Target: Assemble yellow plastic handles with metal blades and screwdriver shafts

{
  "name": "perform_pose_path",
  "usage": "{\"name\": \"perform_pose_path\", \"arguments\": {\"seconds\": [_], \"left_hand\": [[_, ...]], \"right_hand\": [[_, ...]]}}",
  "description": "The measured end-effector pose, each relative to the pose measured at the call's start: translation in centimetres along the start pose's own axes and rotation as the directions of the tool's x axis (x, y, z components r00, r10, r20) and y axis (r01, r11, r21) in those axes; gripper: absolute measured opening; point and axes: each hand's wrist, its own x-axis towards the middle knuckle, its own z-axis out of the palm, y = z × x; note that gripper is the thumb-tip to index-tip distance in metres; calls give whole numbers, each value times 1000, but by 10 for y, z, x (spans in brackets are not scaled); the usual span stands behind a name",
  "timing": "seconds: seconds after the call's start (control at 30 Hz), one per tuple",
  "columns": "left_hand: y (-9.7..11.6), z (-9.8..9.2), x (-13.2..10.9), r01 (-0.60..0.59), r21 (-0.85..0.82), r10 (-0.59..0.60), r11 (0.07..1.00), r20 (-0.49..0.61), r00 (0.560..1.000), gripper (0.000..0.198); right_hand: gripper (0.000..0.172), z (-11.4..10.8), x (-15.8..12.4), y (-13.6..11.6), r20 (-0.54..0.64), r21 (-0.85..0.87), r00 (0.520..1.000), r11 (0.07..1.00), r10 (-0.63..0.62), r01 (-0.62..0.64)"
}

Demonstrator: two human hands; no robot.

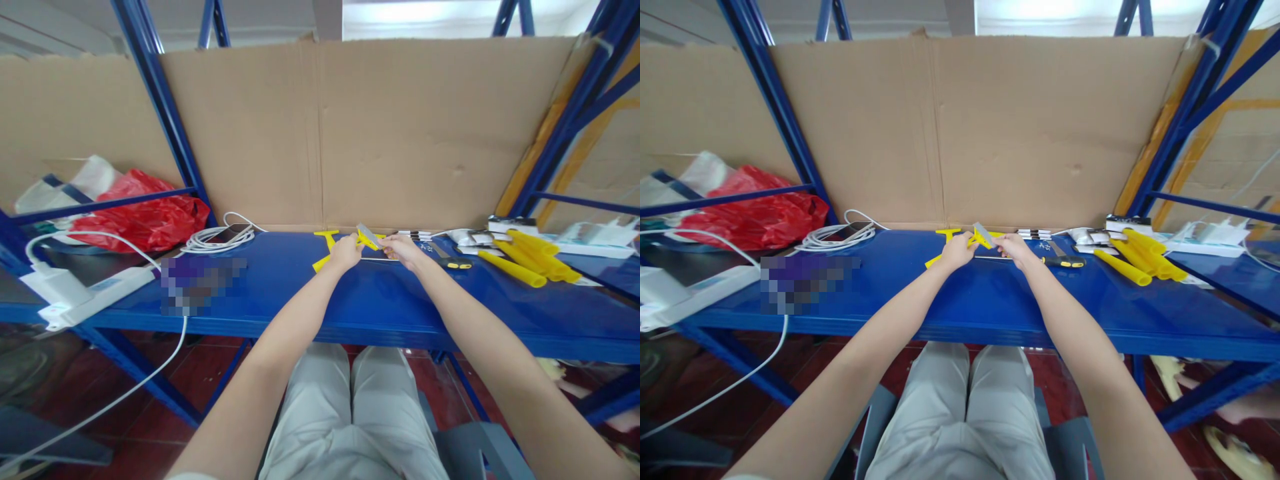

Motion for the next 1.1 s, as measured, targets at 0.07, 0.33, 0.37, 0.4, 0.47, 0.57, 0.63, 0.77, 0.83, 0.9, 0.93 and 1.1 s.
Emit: {"name": "perform_pose_path", "arguments": {"seconds": [0.07,0.33,0.37,0.4,0.47,0.57,0.63,0.77,0.83,0.9,0.93,1.1], "left_hand": [[0,0,0,-4,-1,4,1000,-6,1000,30],[0,3,1,7,-2,-7,1000,-15,1000,31],[0,3,1,10,-2,-10,1000,-14,1000,31],[0,3,1,13,-3,-13,1000,-13,1000,31],[0,3,1,21,-4,-21,1000,-12,1000,31],[1,1,1,35,-10,-36,999,-8,999,31],[2,0,0,43,-14,-43,999,-3,999,31],[2,-1,0,48,-21,-48,999,-3,999,35],[1,0,0,37,-28,-37,999,-13,999,41],[-1,0,0,7,-36,-7,999,-25,1000,49],[-1,0,0,-16,-38,14,999,-31,999,51],[-5,2,1,-120,-19,120,993,-33,992,46]], "right_hand": [[23,1,-1,0,39,1,999,1000,24,-24],[25,4,-6,-4,34,4,997,997,74,-74],[26,4,-7,-4,25,1,996,997,81,-81],[26,5,-8,-5,16,-2,996,996,88,-88],[27,6,-9,-6,-5,-8,995,995,99,-99],[27,7,-11,-8,-29,-19,994,994,103,-104],[26,7,-12,-8,-40,-27,994,994,103,-105],[25,8,-12,-8,-50,-48,993,993,109,-111],[24,8,-11,-8,-47,-63,993,992,107,-110],[23,7,-10,-7,-38,-80,994,992,99,-102],[23,7,-10,-7,-30,-89,995,991,97,-99],[23,7,-12,-9,-6,-130,994,985,111,-111]]}}
